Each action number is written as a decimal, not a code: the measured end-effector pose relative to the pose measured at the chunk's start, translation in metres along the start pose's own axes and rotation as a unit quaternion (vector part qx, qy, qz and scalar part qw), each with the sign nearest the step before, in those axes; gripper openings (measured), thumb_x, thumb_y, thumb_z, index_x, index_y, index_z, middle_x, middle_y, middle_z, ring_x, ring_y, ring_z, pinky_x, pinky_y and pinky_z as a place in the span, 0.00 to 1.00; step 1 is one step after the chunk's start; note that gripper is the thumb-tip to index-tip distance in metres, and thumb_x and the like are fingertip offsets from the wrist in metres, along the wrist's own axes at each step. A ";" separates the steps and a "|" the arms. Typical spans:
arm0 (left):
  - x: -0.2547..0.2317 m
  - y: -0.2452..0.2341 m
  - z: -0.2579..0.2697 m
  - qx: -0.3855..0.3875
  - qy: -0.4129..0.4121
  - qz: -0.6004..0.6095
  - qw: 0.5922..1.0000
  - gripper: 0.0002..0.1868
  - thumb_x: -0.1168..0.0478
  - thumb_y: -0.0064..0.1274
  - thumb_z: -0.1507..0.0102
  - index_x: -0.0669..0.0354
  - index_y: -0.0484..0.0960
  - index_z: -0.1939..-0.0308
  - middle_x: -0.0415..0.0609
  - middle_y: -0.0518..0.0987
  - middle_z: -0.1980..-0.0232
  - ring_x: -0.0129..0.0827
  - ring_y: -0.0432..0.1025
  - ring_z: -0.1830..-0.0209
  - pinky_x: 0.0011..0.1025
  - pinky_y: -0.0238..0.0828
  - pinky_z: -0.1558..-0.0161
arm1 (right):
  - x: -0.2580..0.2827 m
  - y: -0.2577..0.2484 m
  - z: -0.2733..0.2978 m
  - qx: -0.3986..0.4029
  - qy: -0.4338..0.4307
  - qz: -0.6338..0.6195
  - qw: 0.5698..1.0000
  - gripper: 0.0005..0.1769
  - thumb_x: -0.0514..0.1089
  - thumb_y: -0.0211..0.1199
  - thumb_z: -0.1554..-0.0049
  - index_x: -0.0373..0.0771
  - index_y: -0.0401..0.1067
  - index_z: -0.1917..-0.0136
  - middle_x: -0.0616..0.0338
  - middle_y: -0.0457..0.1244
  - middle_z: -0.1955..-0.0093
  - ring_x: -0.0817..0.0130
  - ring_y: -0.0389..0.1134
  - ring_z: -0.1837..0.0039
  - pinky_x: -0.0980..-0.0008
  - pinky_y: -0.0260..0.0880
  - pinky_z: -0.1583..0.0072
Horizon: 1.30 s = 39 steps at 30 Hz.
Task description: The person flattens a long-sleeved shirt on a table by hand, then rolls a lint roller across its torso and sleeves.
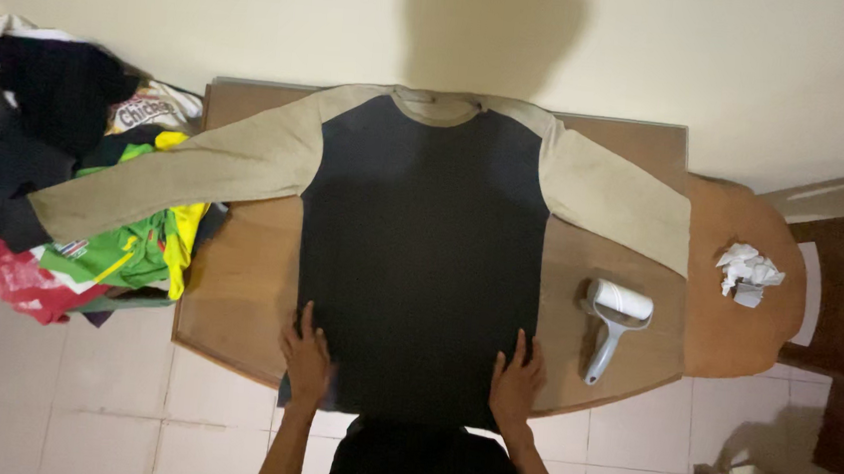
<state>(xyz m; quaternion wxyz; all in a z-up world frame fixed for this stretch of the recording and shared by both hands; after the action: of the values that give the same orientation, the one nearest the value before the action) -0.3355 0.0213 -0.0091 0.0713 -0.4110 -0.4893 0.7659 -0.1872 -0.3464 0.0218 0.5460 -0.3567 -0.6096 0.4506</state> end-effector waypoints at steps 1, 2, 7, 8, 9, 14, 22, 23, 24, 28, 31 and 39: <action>0.010 -0.002 0.005 -0.002 -0.001 0.000 1.000 0.30 0.52 0.36 0.28 0.45 0.56 0.20 0.63 0.50 0.20 0.66 0.46 0.23 0.60 0.46 0.28 | -0.007 -0.001 0.009 0.007 0.027 -0.010 1.000 0.34 0.52 0.52 0.35 0.39 0.53 0.21 0.37 0.47 0.23 0.38 0.47 0.22 0.38 0.46 0.26; 0.022 -0.006 0.010 -0.022 -0.042 -0.012 0.999 0.31 0.52 0.40 0.28 0.50 0.57 0.21 0.63 0.54 0.22 0.64 0.50 0.26 0.62 0.48 0.30 | -0.015 -0.003 0.017 0.015 0.055 -0.019 0.998 0.33 0.49 0.54 0.36 0.37 0.55 0.22 0.36 0.49 0.25 0.37 0.48 0.24 0.37 0.47 0.28; 0.033 -0.032 0.045 0.000 -0.127 -0.014 0.992 0.30 0.49 0.50 0.31 0.57 0.65 0.29 0.61 0.67 0.33 0.57 0.58 0.32 0.61 0.52 0.34 | -0.050 -0.011 0.064 0.044 0.138 -0.085 0.986 0.28 0.50 0.56 0.38 0.32 0.62 0.30 0.39 0.59 0.37 0.44 0.59 0.33 0.46 0.59 0.31; 0.030 -0.037 0.051 -0.002 -0.125 0.004 0.992 0.27 0.51 0.50 0.33 0.58 0.70 0.33 0.59 0.71 0.37 0.55 0.62 0.36 0.60 0.54 0.38 | -0.055 -0.012 0.070 0.052 0.138 -0.094 0.984 0.25 0.50 0.57 0.38 0.31 0.66 0.33 0.42 0.63 0.40 0.45 0.61 0.35 0.48 0.61 0.33; 0.028 -0.039 0.056 -0.003 -0.124 0.022 0.992 0.24 0.53 0.51 0.35 0.59 0.74 0.37 0.58 0.76 0.42 0.52 0.66 0.39 0.59 0.57 0.42 | -0.059 -0.011 0.073 0.051 0.138 -0.095 0.985 0.25 0.50 0.57 0.38 0.31 0.66 0.33 0.42 0.63 0.40 0.45 0.61 0.35 0.48 0.61 0.33; 0.052 -0.034 0.063 -0.032 -0.094 0.182 0.978 0.19 0.53 0.54 0.31 0.69 0.79 0.48 0.61 0.81 0.53 0.49 0.75 0.53 0.42 0.70 0.48 | -0.090 0.004 0.085 0.072 0.217 -0.201 0.952 0.28 0.57 0.54 0.34 0.30 0.67 0.35 0.35 0.66 0.39 0.42 0.67 0.35 0.52 0.66 0.35; 0.091 -0.012 0.076 -0.036 -0.148 0.333 0.931 0.24 0.56 0.60 0.34 0.69 0.76 0.39 0.55 0.82 0.49 0.41 0.75 0.47 0.36 0.71 0.43 | -0.114 0.001 0.074 0.057 0.211 -0.330 0.918 0.28 0.56 0.47 0.30 0.31 0.62 0.30 0.35 0.62 0.31 0.44 0.62 0.29 0.53 0.61 0.31; 0.088 -0.012 0.083 -0.006 -0.109 0.334 0.936 0.29 0.62 0.64 0.38 0.67 0.72 0.36 0.54 0.78 0.44 0.40 0.71 0.43 0.37 0.70 0.44 | -0.115 -0.001 0.075 0.046 0.201 -0.375 0.904 0.30 0.56 0.46 0.30 0.32 0.57 0.25 0.36 0.58 0.27 0.45 0.58 0.26 0.52 0.58 0.29; 0.083 -0.013 0.086 0.024 -0.069 0.334 0.940 0.35 0.67 0.67 0.41 0.66 0.68 0.33 0.52 0.74 0.38 0.39 0.68 0.39 0.38 0.68 0.44 | -0.116 -0.003 0.073 0.047 0.200 -0.376 0.904 0.30 0.56 0.46 0.30 0.32 0.57 0.25 0.36 0.58 0.27 0.45 0.58 0.26 0.52 0.58 0.29; 0.089 -0.007 0.114 0.117 -0.154 0.349 0.917 0.43 0.75 0.62 0.47 0.52 0.63 0.29 0.54 0.81 0.51 0.39 0.77 0.51 0.36 0.75 0.51 | -0.103 -0.006 0.077 0.101 0.140 -0.396 0.902 0.32 0.47 0.60 0.35 0.31 0.51 0.26 0.38 0.57 0.27 0.49 0.60 0.27 0.58 0.66 0.33; 0.085 -0.011 0.123 0.078 -0.091 0.346 0.930 0.41 0.77 0.61 0.45 0.52 0.65 0.29 0.55 0.81 0.55 0.35 0.78 0.51 0.31 0.77 0.51 | -0.101 -0.016 0.087 0.124 0.129 -0.383 0.906 0.36 0.41 0.65 0.42 0.33 0.50 0.28 0.41 0.58 0.30 0.54 0.64 0.34 0.62 0.74 0.42; 0.087 -0.037 0.135 -0.076 -0.087 0.289 0.950 0.12 0.73 0.51 0.33 0.60 0.84 0.48 0.50 0.81 0.59 0.32 0.74 0.63 0.32 0.72 0.58 | -0.116 -0.019 0.100 0.071 0.128 -0.346 0.927 0.22 0.34 0.60 0.37 0.32 0.58 0.33 0.43 0.66 0.44 0.59 0.71 0.49 0.63 0.74 0.50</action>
<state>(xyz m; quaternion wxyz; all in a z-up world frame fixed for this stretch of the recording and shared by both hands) -0.4973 -0.0087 -0.0025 -0.2269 -0.4707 -0.4105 0.7473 -0.2680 -0.4760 -0.0003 0.7653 -0.1385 -0.5863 0.2265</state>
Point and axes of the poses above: each hand's wrist, its own z-axis away from the middle knuckle, its own y-axis out of the palm, x = y × z, the point moved 5 cm from there along -z, towards the middle knuckle
